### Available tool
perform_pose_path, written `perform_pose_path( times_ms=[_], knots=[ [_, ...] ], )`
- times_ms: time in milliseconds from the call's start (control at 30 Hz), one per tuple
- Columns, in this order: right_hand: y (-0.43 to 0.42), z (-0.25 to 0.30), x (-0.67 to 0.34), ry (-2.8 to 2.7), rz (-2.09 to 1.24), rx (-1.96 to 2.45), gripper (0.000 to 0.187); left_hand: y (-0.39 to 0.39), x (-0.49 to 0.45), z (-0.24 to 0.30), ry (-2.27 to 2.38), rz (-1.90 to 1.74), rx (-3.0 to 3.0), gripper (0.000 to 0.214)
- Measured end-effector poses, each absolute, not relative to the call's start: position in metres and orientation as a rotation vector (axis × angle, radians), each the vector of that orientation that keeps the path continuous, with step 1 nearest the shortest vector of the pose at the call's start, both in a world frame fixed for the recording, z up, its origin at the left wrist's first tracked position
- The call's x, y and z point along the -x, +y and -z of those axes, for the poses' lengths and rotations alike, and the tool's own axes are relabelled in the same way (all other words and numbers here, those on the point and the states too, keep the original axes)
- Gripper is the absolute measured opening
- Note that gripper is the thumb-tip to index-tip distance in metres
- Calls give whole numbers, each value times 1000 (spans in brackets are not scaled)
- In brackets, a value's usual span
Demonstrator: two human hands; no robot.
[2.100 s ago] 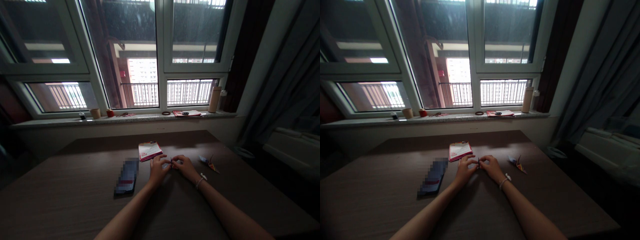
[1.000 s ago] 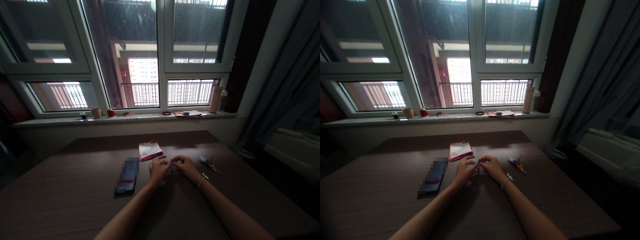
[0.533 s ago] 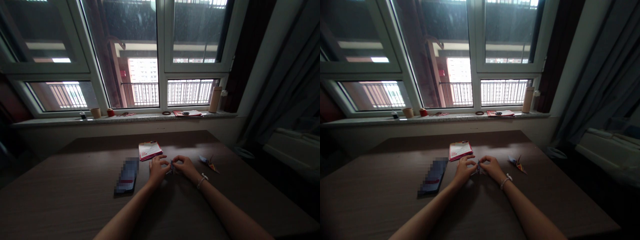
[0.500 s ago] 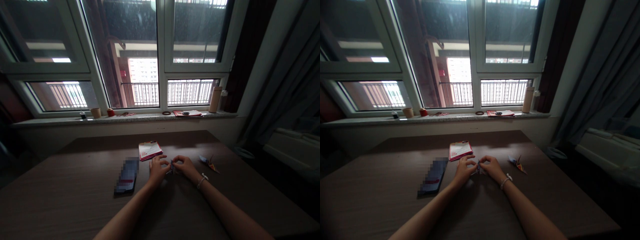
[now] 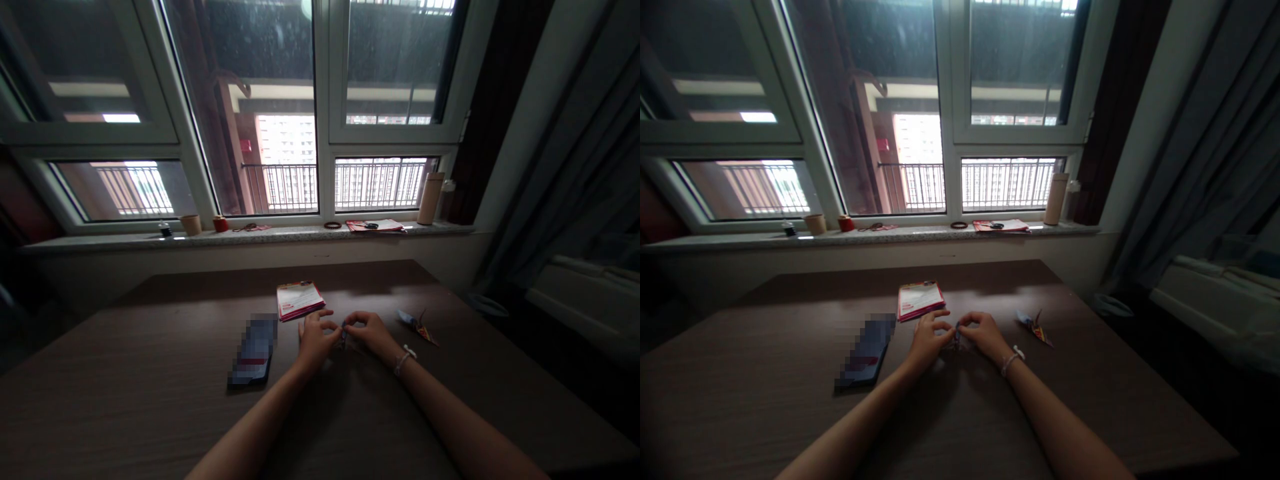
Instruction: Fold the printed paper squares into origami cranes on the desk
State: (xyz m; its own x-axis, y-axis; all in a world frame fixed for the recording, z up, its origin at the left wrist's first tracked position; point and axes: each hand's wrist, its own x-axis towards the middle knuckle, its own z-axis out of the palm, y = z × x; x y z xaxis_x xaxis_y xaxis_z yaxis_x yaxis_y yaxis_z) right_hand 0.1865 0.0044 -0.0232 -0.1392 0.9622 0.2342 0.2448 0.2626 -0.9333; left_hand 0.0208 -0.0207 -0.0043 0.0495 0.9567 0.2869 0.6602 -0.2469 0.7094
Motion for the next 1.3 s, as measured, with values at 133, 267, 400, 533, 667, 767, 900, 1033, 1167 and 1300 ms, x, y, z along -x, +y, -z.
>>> perform_pose_path(
  times_ms=[133, 267, 400, 533, 667, 767, 900, 1033, 1167, 1300],
  knots=[
    [4, 21, -188, -1610, -947, 1172, 21, -21, -21, 2, 1643, -1029, -1948, 13],
    [6, 23, -189, -1620, -948, 1141, 26, -22, -21, -1, 1666, -1030, -1952, 12],
    [9, 28, -188, -1629, -931, 1119, 26, -22, -21, -1, 1670, -1035, -1955, 11],
    [11, 30, -188, -1635, -864, 1130, 22, -22, -22, 1, 1654, -1039, -1976, 10],
    [10, 29, -189, -1595, -917, 1114, 23, -21, -23, 1, 1664, -1032, -1963, 10],
    [10, 29, -189, -1551, -972, 1083, 28, -21, -22, 2, 1658, -1033, -1970, 10],
    [10, 31, -187, -1545, -969, 1058, 30, -20, -21, 4, 1655, -1029, -1978, 9],
    [11, 33, -188, -1579, -898, 1079, 27, -19, -21, 5, 1661, -1040, -1971, 10],
    [11, 32, -188, -1612, -878, 1096, 26, -19, -21, 5, 1657, -1050, -1973, 10],
    [11, 32, -188, -1597, -905, 1092, 26, -20, -22, 5, 1664, -1050, -1964, 11]
  ],
)
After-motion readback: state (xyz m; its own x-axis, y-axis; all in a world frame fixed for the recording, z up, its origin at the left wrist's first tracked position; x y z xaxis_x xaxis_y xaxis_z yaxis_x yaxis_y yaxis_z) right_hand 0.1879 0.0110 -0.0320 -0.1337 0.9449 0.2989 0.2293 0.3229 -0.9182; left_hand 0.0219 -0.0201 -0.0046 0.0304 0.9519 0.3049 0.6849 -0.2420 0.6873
